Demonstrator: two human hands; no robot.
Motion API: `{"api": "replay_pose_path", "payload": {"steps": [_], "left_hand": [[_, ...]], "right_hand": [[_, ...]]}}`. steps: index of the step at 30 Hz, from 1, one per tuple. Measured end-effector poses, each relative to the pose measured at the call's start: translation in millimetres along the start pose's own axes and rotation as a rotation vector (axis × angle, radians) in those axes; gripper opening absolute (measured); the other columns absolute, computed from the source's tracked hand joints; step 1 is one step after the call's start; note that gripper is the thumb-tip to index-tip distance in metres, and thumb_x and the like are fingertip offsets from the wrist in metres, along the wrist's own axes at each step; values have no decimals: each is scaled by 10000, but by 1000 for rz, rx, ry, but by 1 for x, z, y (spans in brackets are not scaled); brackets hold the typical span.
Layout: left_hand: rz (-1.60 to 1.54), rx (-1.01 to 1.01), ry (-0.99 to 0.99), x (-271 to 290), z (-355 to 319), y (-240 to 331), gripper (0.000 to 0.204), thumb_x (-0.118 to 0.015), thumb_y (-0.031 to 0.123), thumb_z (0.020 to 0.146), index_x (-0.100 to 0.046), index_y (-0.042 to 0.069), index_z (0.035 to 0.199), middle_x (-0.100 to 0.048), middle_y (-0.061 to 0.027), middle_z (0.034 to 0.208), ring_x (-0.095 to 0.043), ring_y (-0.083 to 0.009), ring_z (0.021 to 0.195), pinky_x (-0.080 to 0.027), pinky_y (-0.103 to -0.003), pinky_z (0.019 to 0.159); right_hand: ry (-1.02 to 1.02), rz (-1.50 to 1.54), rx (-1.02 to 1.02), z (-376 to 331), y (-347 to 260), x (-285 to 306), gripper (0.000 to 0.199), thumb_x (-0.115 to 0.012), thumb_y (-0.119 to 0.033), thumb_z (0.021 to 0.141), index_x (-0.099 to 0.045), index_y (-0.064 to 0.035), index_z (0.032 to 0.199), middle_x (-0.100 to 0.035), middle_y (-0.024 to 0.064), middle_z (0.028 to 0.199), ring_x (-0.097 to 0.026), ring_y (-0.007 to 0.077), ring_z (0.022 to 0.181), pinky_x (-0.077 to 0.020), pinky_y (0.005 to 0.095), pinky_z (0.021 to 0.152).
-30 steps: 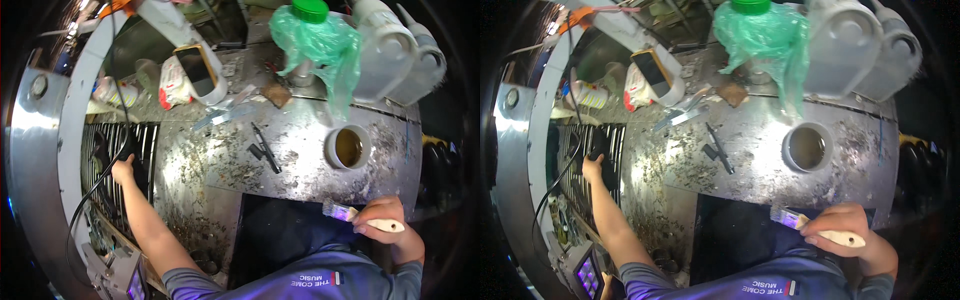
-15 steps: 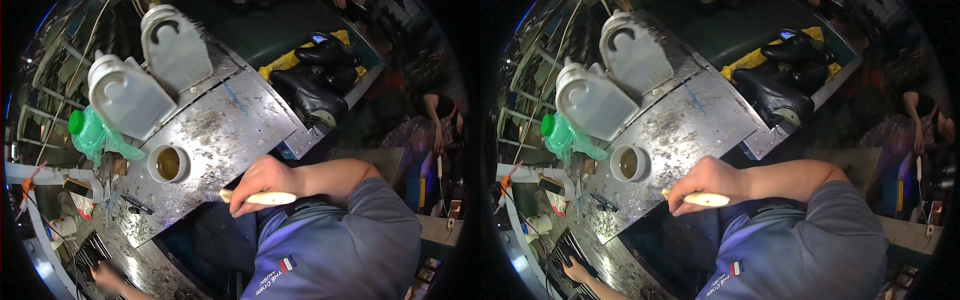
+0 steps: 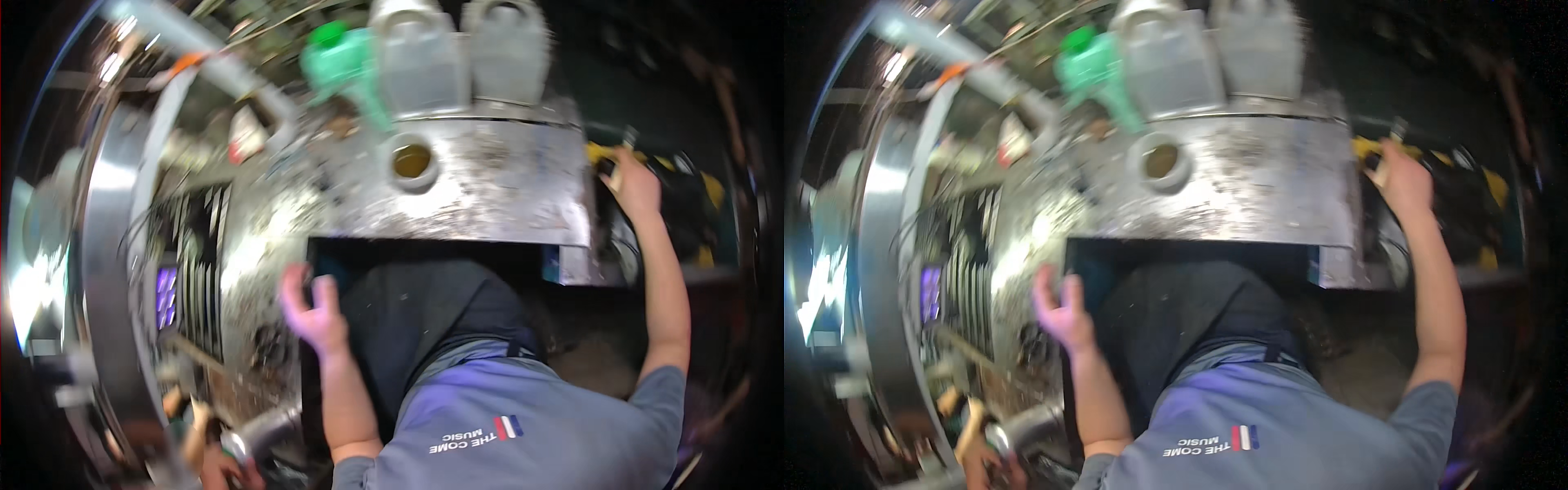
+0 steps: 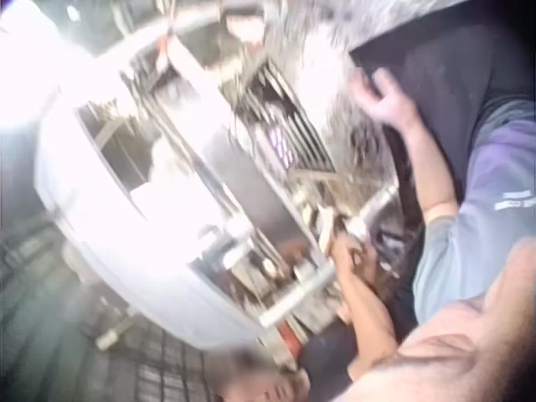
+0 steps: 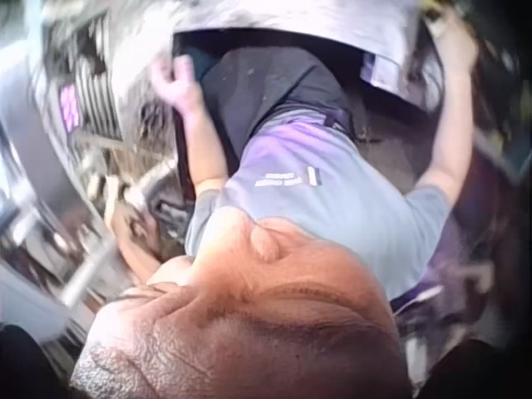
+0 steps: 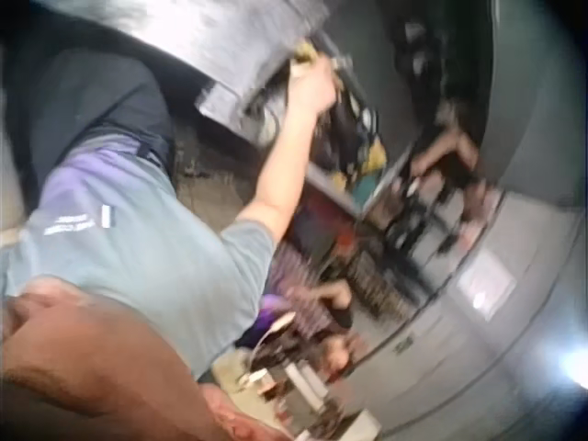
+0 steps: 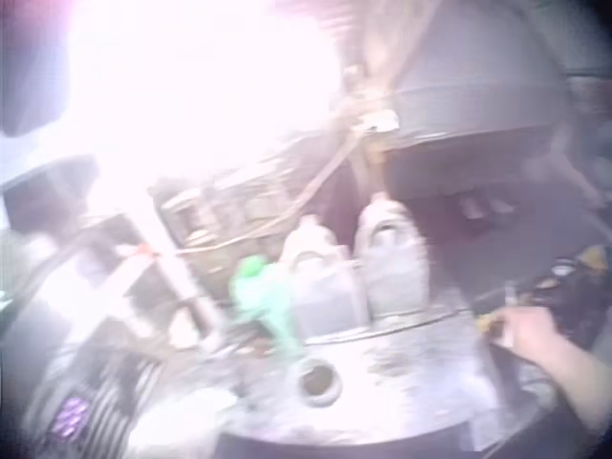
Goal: The person repeatedly dips a small brush into a container of dark liquid and applies it to the sole and edges of a black shoe. They rotate the shoe to access different areas and continue the application process throughout the clip.
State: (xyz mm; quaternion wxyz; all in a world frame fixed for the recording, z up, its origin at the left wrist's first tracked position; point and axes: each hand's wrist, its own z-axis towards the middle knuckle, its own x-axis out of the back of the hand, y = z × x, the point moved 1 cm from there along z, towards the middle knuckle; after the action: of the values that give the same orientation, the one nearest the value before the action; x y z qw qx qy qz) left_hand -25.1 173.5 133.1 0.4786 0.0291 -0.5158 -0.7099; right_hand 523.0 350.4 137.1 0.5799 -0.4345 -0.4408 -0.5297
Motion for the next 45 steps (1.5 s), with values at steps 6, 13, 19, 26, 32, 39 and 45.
{"api": "replay_pose_path", "payload": {"steps": [6,13,19,26,32,39,45], "left_hand": [[34,-51,-205,-2,-70,43,339,-782,111,805,-696,36,1124,-625,-163,1320,-554,-361,1292,-432,-452,1102],[-86,-9,-287,1,-100,39,335,-783,117,813,-699,58,1132,-628,-149,1331,-563,-353,1299,-446,-453,1093],[-210,-31,-490,-5,-96,58,434,-787,169,819,-661,57,1220,-625,-156,1338,-573,-344,1285,-439,-447,1105],[-261,-112,-713,-17,-90,111,1019,-916,316,724,-370,-23,1514,-504,-232,1477,-500,-388,1379,-408,-448,1150],[-391,48,-537,-13,-96,102,960,-918,232,730,-385,-41,1479,-666,-216,1241,-694,-311,1118,-555,-379,950],[-851,521,-412,31,-113,39,681,-900,23,684,-599,30,1294,-663,-46,1165,-641,-191,1068,-510,-355,964],[-1401,853,-296,63,-145,-6,756,-913,-4,643,-588,-15,1325,-704,-132,1169,-695,-275,1080,-589,-424,929]], "right_hand": [[-195,-67,-147,11,34,-54,770,-826,-156,765,-448,-133,1435,-714,211,1105,-690,423,1018,-553,506,848],[149,369,23,-19,85,-9,609,-756,-149,910,-470,-48,1438,-582,178,1400,-558,313,1324,-404,384,1116],[386,687,-84,-70,44,68,591,-727,-138,963,-462,-32,1481,-522,160,1490,-494,292,1377,-365,455,1167],[414,1010,206,-97,-139,112,734,-907,-110,754,-458,-133,1334,-577,151,1361,-576,276,1258,-486,416,1057],[216,1358,757,-98,-292,119,571,-889,-123,757,-566,-83,1226,-689,198,1131,-722,342,968,-597,419,811],[-41,1134,809,-67,-341,117,471,-877,-321,797,-665,-97,1152,-729,125,979,-725,290,799,-590,384,688],[101,836,538,35,-301,90,288,-780,-385,890,-790,-114,988,-760,94,901,-728,277,781,-582,371,704]]}}
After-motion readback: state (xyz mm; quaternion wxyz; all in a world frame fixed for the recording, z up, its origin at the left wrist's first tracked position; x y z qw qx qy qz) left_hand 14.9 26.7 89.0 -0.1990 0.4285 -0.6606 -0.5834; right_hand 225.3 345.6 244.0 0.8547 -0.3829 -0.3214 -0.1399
